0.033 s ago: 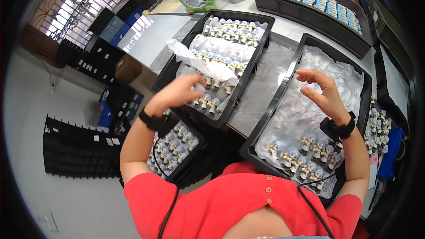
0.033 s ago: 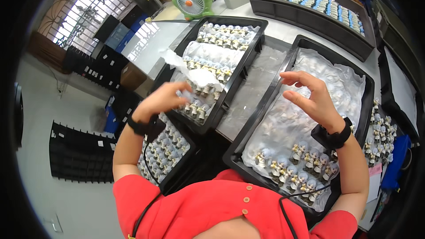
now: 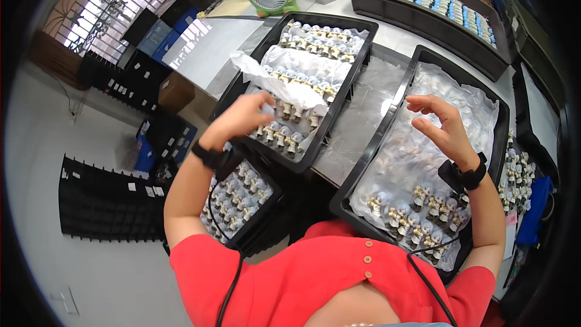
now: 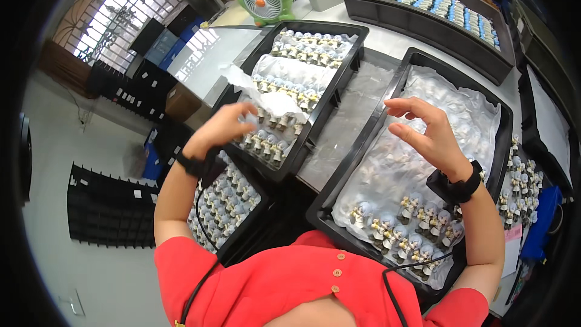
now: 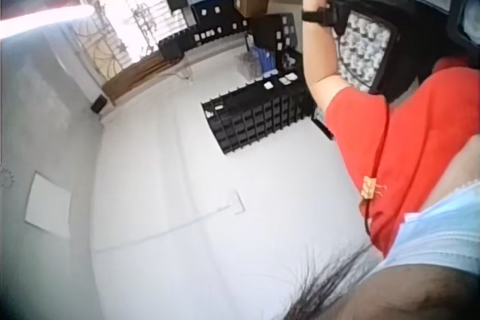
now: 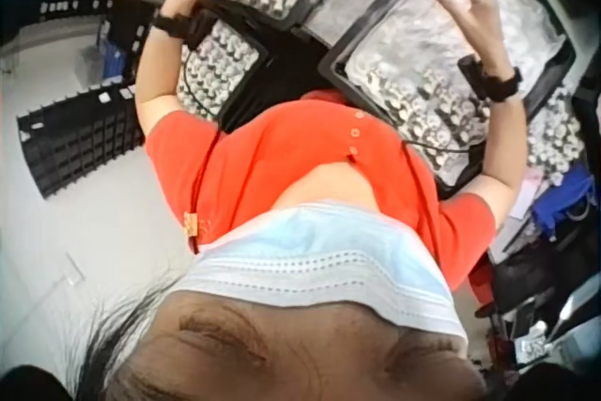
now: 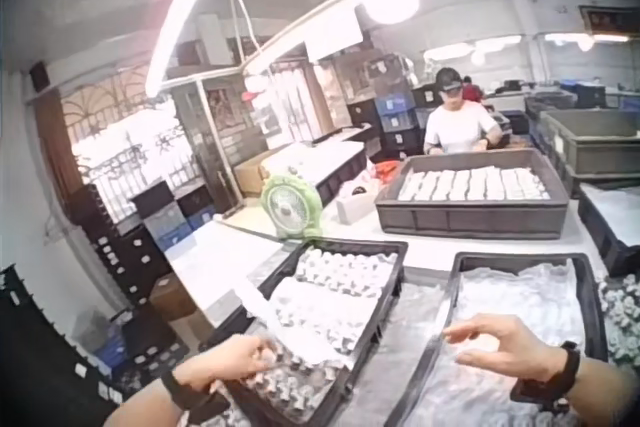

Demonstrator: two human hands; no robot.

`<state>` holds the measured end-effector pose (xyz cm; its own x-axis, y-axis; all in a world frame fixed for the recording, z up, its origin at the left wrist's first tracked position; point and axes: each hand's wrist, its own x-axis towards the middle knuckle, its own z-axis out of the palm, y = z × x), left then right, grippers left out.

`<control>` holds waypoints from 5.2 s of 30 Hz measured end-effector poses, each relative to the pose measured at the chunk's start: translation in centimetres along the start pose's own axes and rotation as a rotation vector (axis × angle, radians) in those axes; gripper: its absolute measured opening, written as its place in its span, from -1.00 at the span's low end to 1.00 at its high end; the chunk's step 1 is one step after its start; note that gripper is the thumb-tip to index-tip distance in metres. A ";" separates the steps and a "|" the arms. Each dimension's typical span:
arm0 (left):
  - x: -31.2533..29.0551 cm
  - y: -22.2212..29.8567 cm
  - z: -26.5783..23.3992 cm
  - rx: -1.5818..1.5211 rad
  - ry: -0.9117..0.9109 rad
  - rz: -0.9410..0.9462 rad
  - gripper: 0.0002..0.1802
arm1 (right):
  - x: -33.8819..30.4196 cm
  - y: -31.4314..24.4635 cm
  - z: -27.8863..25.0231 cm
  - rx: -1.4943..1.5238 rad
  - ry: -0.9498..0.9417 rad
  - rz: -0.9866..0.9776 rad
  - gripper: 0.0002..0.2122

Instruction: The person repeatedly picks up small, wrapped decorative figures from a tray, unwraps them, and places them into a black tray lined with white tissue paper. The person handles the items one at a time, carefully arranging them in rows within the tray.

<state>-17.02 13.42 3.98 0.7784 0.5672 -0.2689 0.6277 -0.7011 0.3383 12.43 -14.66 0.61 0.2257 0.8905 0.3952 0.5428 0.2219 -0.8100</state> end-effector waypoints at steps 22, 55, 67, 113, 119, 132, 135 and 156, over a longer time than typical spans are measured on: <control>16.0 -22.3 5.1 -0.137 -0.001 -0.319 -0.57 | -0.6 0.2 -0.8 -0.214 -0.449 0.127 -0.75; 6.3 18.9 8.2 -1.285 -0.488 0.447 -0.11 | 0.4 1.9 -1.2 0.503 -0.045 0.175 -0.73; 7.8 17.8 10.4 -1.498 -0.560 0.239 -0.46 | -0.1 4.2 0.8 0.362 0.021 0.216 -0.74; 7.6 18.0 10.3 -1.573 -0.392 0.334 -0.43 | -0.2 2.2 1.0 -0.004 0.052 0.075 -0.19; 6.8 18.5 9.9 -1.481 -0.290 0.393 -0.39 | -0.3 1.3 1.4 -0.172 0.157 -0.061 -0.18; 6.8 18.4 10.0 -1.492 -0.271 0.485 -0.47 | -0.2 1.3 1.3 -0.212 0.268 -0.162 -0.14; 6.9 18.3 9.8 -1.604 -0.403 0.459 -0.46 | -0.4 1.3 1.2 -0.124 0.241 -0.058 -0.12; 6.8 18.7 10.4 -1.421 -0.320 0.548 -0.46 | 0.0 1.0 1.2 -0.427 0.235 -0.372 -0.21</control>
<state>0.04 -0.31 -0.93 0.9877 0.1457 0.0568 -0.0977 0.2910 0.9517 12.06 -13.94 -0.70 0.1048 0.6617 0.7424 0.8847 0.2789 -0.3734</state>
